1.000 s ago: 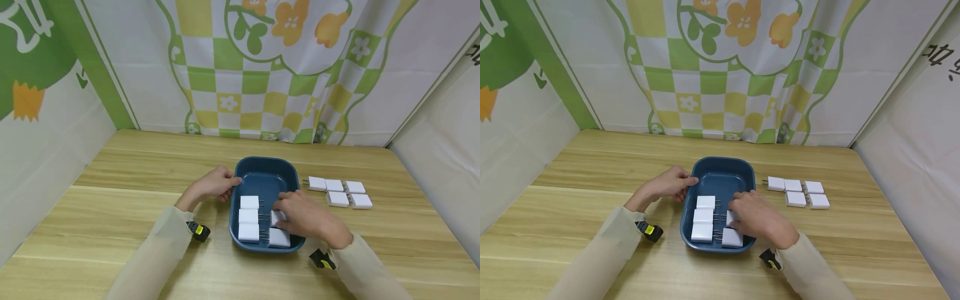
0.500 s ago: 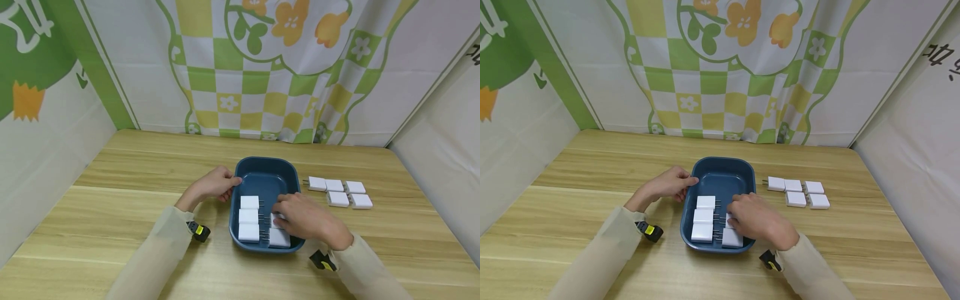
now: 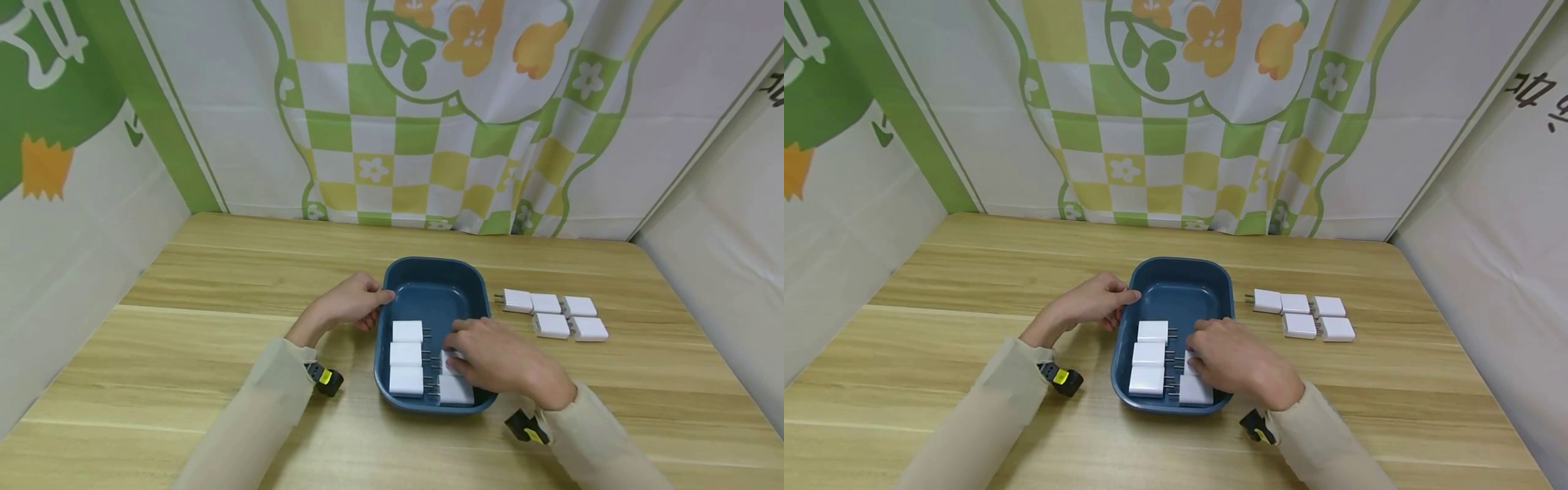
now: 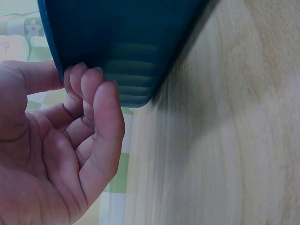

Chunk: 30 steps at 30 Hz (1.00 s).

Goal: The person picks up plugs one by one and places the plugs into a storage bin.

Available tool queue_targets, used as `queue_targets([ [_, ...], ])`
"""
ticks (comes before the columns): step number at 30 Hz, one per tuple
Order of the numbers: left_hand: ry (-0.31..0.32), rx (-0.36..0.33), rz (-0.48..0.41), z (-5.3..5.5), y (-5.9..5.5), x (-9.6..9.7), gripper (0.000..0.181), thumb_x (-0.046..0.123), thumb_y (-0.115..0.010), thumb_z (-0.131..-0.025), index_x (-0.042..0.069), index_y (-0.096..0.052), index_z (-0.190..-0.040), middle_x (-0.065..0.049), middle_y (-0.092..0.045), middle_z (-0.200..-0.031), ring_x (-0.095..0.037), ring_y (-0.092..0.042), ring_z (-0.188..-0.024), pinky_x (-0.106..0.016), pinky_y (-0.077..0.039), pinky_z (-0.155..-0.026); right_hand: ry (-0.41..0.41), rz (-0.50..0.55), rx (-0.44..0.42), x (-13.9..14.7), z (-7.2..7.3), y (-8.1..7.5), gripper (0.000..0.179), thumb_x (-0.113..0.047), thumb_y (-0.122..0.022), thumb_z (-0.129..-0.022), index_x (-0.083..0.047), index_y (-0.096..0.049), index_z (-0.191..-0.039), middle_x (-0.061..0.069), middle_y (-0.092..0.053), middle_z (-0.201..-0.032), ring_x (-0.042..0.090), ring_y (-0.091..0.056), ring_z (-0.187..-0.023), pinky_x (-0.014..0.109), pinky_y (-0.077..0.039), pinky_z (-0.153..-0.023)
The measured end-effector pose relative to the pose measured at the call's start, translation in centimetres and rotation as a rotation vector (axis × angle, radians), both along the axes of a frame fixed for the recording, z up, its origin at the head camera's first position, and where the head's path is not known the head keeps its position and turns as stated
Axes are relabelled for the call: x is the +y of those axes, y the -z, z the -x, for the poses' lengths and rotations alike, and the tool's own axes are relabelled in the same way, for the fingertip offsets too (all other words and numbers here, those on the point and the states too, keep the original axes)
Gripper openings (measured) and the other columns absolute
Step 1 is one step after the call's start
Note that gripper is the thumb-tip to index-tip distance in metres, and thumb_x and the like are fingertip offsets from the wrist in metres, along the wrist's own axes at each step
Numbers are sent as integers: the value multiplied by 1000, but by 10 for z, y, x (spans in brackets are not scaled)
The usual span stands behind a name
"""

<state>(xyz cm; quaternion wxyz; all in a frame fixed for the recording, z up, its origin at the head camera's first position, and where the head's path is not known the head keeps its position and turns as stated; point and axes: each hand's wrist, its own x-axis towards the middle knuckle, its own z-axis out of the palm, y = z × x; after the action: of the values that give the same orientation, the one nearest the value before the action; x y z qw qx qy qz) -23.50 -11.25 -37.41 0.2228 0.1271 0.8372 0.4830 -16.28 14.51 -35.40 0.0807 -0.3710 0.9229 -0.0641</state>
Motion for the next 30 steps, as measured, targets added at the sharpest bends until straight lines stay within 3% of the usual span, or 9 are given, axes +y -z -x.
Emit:
queue_targets([
  [6,-6,-3,5,-1,-1,0,41,20,-56,-105,7,-57,-67,-6,-56,-62,-15,-52,-50,-30,-53,-53,3,-1,10,0,0,1,14,-16,-72,-95,-8,-75,-106,-1,-63,-92,9,-56,-75,34,-52,-71],
  [16,-2,4,13,-1,0,0,41,20,-56,-105,7,-57,-66,-6,-56,-62,-15,-53,-50,-31,-53,-54,-6,92,27,5,0,-5,23,-16,-72,-96,-4,-73,-115,6,-64,-103,14,-61,-86,32,-55,-74],
  [23,2,17,18,-1,1,0,41,20,-55,-105,7,-57,-66,-6,-56,-62,-15,-53,-50,-32,-54,-54,-3,176,107,9,0,-10,24,-18,-74,-94,-5,-72,-115,6,-64,-106,15,-63,-85,32,-54,-73],
  [30,1,19,19,0,1,1,42,20,-55,-105,7,-56,-66,-5,-56,-62,-15,-53,-50,-31,-54,-54,47,200,120,14,1,-18,26,-18,-75,-94,-6,-72,-116,5,-64,-108,18,-64,-85,32,-54,-73],
])
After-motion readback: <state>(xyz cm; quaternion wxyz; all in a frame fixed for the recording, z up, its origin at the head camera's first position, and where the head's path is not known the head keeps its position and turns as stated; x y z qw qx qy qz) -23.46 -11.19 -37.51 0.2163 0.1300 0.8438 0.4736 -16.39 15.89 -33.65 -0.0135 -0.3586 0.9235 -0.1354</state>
